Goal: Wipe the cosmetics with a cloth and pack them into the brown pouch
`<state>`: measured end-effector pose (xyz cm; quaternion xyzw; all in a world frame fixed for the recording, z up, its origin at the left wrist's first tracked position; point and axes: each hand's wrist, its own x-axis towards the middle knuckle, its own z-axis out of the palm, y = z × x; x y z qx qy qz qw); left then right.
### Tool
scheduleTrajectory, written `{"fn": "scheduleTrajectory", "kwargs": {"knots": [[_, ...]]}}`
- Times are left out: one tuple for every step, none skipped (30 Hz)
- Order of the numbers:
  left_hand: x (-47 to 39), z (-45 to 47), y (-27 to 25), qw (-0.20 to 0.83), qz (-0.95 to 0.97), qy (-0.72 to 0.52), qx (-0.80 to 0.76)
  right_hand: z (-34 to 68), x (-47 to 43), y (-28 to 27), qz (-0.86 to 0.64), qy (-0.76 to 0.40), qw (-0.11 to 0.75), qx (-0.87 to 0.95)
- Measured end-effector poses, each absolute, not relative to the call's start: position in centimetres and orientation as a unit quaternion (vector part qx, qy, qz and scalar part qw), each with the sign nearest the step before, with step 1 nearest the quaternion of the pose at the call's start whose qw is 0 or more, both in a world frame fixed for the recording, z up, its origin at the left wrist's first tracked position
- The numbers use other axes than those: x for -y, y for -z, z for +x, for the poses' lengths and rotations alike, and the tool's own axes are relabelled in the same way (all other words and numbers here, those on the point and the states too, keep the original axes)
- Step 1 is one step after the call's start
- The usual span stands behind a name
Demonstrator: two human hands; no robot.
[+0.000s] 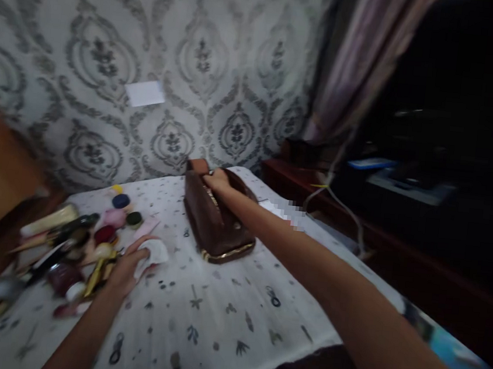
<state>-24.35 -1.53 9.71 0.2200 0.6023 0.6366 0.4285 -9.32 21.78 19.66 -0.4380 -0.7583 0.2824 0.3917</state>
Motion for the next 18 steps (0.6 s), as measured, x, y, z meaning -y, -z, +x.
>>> {"fn": "scheduleTrajectory", "kwargs": {"knots": [[1.5,-24.3,-9.7,0.428,0.230,-0.641,-0.594,-9.7,-21.5,-20.1,-0.433,-0.285,0.389,0.761],[1.4,-24.3,-9.6,0.429,0.242,-0.646,-0.583,-10.1,-20.9,-20.4,-0.420,-0.284,0.395,0.766],[1.3,-24.4,-9.4,0.429,0.248,-0.649,-0.577,-10.3,-20.1,-20.5,-0.394,-0.271,0.419,0.772],[1.2,-24.6,-9.2,0.430,0.253,-0.650,-0.573,-10.3,-19.0,-20.4,-0.326,-0.227,0.474,0.786],[1.1,-24.8,-8.9,0.428,0.263,-0.651,-0.569,-10.2,-17.7,-20.0,-0.248,-0.192,0.517,0.797],[1.0,-25.0,-8.6,0.422,0.276,-0.645,-0.574,-10.1,-16.2,-19.4,-0.173,-0.167,0.542,0.805],[0.9,-25.2,-8.3,0.410,0.290,-0.640,-0.581,-9.9,-14.7,-18.7,-0.111,-0.145,0.550,0.815],[0.9,-25.3,-8.0,0.397,0.302,-0.636,-0.589,-9.8,-13.1,-17.7,-0.065,-0.130,0.549,0.823],[0.9,-25.4,-7.8,0.382,0.312,-0.634,-0.596,-9.8,-11.7,-16.6,-0.023,-0.124,0.534,0.836],[0.9,-25.5,-7.6,0.366,0.320,-0.634,-0.601,-10.0,-10.4,-15.4,0.012,-0.129,0.511,0.850],[0.9,-25.6,-7.5,0.351,0.326,-0.636,-0.605,-10.4,-9.3,-14.2,0.033,-0.147,0.488,0.860],[0.9,-25.7,-7.6,0.337,0.330,-0.638,-0.608,-10.9,-8.4,-12.9,0.034,-0.175,0.470,0.865],[1.0,-25.8,-7.7,0.321,0.335,-0.640,-0.612,-11.5,-7.8,-11.6,0.023,-0.211,0.452,0.866],[1.1,-25.9,-7.9,0.304,0.339,-0.642,-0.617,-12.2,-7.3,-10.4,0.010,-0.249,0.443,0.861],[1.2,-26.1,-8.1,0.289,0.339,-0.645,-0.621,-12.8,-7.0,-9.2,-0.010,-0.288,0.440,0.850],[1.4,-26.4,-8.4,0.270,0.340,-0.646,-0.628,-13.4,-6.9,-8.2,-0.038,-0.327,0.435,0.838],[1.6,-26.8,-8.8,0.242,0.343,-0.644,-0.640,-13.9,-6.8,-7.3,-0.068,-0.362,0.425,0.827],[1.8,-27.4,-9.2,0.204,0.350,-0.637,-0.656,-14.3,-6.8,-6.5,-0.096,-0.396,0.411,0.816]]}}
